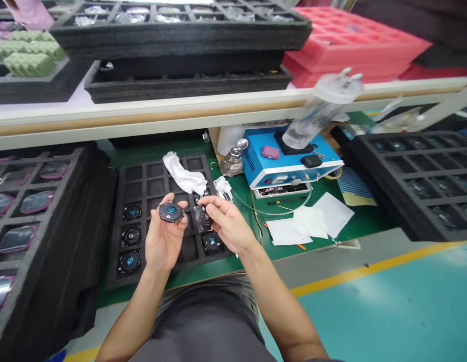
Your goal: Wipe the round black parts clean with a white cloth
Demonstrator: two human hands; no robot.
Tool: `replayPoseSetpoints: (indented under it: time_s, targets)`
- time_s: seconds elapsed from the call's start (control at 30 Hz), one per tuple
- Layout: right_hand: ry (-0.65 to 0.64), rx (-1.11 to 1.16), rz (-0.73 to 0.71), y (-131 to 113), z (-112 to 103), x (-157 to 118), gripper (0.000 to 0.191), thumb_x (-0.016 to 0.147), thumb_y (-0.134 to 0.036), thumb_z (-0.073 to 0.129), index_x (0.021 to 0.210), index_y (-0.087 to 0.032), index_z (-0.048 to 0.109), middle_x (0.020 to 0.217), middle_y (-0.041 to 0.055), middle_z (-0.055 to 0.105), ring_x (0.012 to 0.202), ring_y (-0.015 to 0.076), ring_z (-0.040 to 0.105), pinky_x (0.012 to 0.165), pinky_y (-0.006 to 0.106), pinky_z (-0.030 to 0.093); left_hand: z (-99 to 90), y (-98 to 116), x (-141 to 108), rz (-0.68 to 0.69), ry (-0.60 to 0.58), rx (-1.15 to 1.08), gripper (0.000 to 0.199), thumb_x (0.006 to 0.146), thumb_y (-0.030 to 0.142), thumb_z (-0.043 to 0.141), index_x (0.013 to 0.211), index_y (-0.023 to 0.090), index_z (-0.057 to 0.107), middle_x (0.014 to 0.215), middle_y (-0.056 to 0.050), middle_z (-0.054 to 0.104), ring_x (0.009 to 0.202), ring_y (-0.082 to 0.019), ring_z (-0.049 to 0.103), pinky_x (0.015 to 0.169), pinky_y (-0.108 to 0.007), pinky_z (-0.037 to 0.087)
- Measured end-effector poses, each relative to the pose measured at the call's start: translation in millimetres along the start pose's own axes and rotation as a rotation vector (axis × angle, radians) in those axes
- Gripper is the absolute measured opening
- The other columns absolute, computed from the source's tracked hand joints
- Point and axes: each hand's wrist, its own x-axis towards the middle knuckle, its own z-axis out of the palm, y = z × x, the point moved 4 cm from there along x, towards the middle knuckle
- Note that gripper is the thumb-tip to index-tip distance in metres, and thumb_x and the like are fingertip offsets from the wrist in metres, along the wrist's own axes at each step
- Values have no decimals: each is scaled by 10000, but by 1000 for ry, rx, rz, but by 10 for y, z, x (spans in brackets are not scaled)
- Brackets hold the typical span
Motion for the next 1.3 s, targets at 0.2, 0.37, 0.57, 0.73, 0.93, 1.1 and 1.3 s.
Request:
replayPoseSetpoints:
  time_s: [0.2, 0.37, 0.57, 0.73, 0.93, 1.1, 1.3]
  targets:
    - [-92, -25, -1, -53, 17, 18, 344, 831, -494, 804, 933, -174, 731, 726, -12, 624, 563, 67, 495, 495, 185, 388, -55, -125, 28, -45, -13, 7, 493, 826, 515, 806, 1184, 185, 730, 1014, -87, 793, 714, -121, 698, 669, -216, 582]
    - [-229, -72, 4, -91, 83, 54, 311, 892, -464, 750, 877, -156, 709, 729, 1, 650, 611, 77, 539, 569, 203, 416, -100, -169, 18, -58, -42, 52, 493, 842, 531, 782, 1180, 175, 739, 1006, -81, 774, 710, -123, 686, 612, -210, 568]
    - [-313, -102, -11, -98, 134, 66, 294, 947, -454, 685, 916, -161, 686, 740, 2, 651, 684, 109, 612, 637, 233, 461, -96, -184, -2, -89, -75, 45, 477, 838, 537, 783, 1155, 181, 756, 955, -63, 757, 704, -118, 682, 590, -193, 567]
    - [-340, -94, 9, -77, 156, 51, 280, 965, -447, 656, 963, -168, 673, 761, -2, 629, 678, 126, 611, 663, 277, 515, -106, -205, -7, -91, -103, 67, 484, 826, 553, 788, 1139, 184, 758, 903, -49, 748, 646, -109, 676, 558, -189, 572]
    - [-347, -103, 10, -46, 153, 39, 277, 987, -443, 627, 986, -168, 661, 760, 1, 629, 680, 131, 618, 674, 287, 533, -118, -221, 1, -86, -114, 82, 475, 810, 558, 800, 1097, 180, 765, 815, -36, 749, 583, -108, 679, 513, -176, 576]
    - [-345, -104, 7, -1, 150, 35, 252, 1005, -418, 603, 1038, -175, 662, 768, -8, 630, 665, 128, 630, 659, 279, 518, -135, -224, 3, -100, -101, 95, 452, 789, 558, 818, 1052, 193, 771, 769, -13, 749, 526, -107, 694, 493, -170, 587]
    - [-297, -152, -4, 34, 155, 38, 251, 1006, -413, 606, 1064, -175, 660, 779, -10, 632, 687, 126, 623, 681, 279, 510, -179, -232, 8, -116, -63, 121, 490, 774, 581, 822, 1027, 169, 743, 722, -10, 743, 498, -114, 693, 464, -159, 571]
